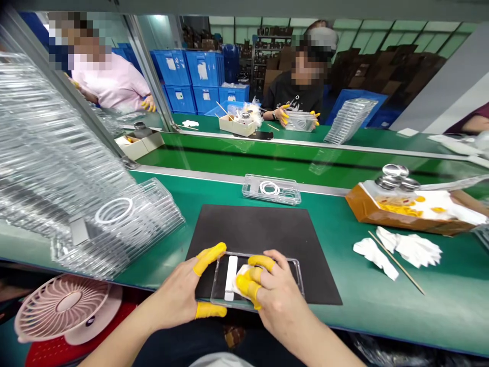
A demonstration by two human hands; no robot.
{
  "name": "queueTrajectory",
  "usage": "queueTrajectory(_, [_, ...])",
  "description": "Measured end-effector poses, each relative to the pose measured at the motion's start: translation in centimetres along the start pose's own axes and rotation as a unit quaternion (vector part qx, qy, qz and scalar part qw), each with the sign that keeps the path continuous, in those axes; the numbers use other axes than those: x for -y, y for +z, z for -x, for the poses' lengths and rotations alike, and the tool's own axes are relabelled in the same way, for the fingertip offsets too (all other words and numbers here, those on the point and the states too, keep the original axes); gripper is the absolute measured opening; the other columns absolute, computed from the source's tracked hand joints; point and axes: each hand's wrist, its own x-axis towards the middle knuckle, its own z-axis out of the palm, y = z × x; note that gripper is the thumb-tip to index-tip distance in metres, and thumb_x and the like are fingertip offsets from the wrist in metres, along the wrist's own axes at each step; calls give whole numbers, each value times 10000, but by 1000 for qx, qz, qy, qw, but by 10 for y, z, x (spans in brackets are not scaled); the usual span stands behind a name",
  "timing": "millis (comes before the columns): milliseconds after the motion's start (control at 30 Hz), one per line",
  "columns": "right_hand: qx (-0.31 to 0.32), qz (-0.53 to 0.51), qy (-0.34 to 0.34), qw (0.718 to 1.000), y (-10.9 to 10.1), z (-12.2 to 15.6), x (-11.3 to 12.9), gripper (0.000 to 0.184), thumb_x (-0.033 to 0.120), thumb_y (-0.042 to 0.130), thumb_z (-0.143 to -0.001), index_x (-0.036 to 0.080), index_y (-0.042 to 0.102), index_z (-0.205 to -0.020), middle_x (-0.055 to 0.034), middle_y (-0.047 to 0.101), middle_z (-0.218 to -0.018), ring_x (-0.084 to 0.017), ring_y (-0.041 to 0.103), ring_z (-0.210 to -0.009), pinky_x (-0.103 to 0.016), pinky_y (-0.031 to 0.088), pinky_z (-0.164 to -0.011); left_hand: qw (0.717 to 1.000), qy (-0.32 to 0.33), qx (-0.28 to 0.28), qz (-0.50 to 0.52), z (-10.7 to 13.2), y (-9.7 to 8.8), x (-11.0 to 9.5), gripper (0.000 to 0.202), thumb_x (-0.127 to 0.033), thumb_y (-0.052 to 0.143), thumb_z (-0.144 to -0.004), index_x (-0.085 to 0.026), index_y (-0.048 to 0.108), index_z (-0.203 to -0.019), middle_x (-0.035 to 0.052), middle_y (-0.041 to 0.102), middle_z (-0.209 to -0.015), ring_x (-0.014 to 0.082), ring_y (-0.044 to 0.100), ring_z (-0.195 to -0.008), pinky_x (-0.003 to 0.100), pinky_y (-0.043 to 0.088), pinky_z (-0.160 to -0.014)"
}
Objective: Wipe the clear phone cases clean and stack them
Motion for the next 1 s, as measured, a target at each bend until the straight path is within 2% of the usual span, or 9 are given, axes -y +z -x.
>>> queueTrajectory(167, [4, -7, 36, 999, -2, -6, -1, 226, 91, 523, -840, 270, 660, -854, 34, 705, -880, -165, 595, -976, -424, 266, -1059, 1000, -15, 9, 5, 0, 0, 0, 1098, -433, 810, -726, -297, 68, -1524, 128, 495, -1417, 310, 528, -1266, 461, 444, -1055])
queueTrajectory(300, [73, -75, -29, 994, -8, -7, -4, 265, 71, 492, -834, 273, 646, -913, 42, 707, -931, -138, 600, -949, -400, 293, -1067, 1000, -17, 5, 7, 0, 0, -1, 1169, -418, 848, -683, -313, 42, -1523, 111, 505, -1413, 303, 544, -1245, 452, 452, -1048])
queueTrajectory(467, [51, -55, 16, 997, -8, -8, -4, 270, 94, 520, -856, 293, 667, -965, 31, 699, -915, -165, 571, -1006, -441, 261, -1075, 1000, -16, 14, 0, -2, -1, -2, 1190, -383, 864, -674, -319, 27, -1517, 119, 497, -1414, 310, 527, -1263, 458, 451, -1050])
queueTrajectory(567, [93, -86, -20, 992, -9, -3, -5, 279, 91, 495, -847, 288, 660, -954, 27, 693, -918, -164, 575, -993, -440, 276, -1082, 1000, -20, 14, 0, -2, -1, -2, 1149, -397, 838, -704, -311, 32, -1518, 129, 510, -1393, 312, 548, -1237, 467, 458, -1039])
queueTrajectory(667, [116, -56, -39, 991, -19, 7, -14, 289, 97, 501, -830, 290, 654, -980, 17, 692, -918, -185, 564, -1033, -448, 295, -1069, 1000, -23, 22, 3, -1, -1, -2, 1173, -422, 846, -689, -326, 18, -1516, 119, 477, -1434, 310, 518, -1271, 462, 449, -1051])
queueTrajectory(767, [88, -16, -9, 996, -26, 11, -18, 313, 91, 516, -841, 286, 650, -1048, -5, 693, -922, -197, 562, -1024, -450, 322, -1026, 999, -28, 28, -4, -1, -1, -2, 1209, -426, 860, -668, -341, -2, -1510, 112, 458, -1457, 311, 507, -1282, 465, 441, -1059])
queueTrajectory(833, [93, -29, -5, 995, -24, 9, -14, 277, 104, 527, -848, 282, 655, -1018, -2, 689, -910, -191, 563, -997, -456, 310, -1036, 999, -29, 29, -9, 0, -1, -2, 1192, -406, 854, -684, -344, -7, -1507, 121, 450, -1461, 313, 513, -1276, 473, 442, -1056])
queueTrajectory(900, [131, -49, -19, 990, -22, 8, -10, 251, 103, 519, -844, 281, 658, -952, 8, 682, -904, -182, 558, -994, -460, 284, -1066, 999, -28, 29, -10, 1, -1, -1, 1165, -396, 842, -702, -343, -3, -1502, 132, 437, -1469, 315, 505, -1285, 484, 440, -1056])
queueTrajectory(1000, [152, -38, -34, 987, -26, 13, -14, 231, 115, 513, -850, 286, 659, -899, 12, 678, -916, -189, 541, -1030, -462, 268, -1076, 999, -28, 34, -8, 1, -1, 0, 1128, -406, 832, -712, -348, 19, -1491, 140, 434, -1470, 310, 496, -1297, 490, 444, -1054])
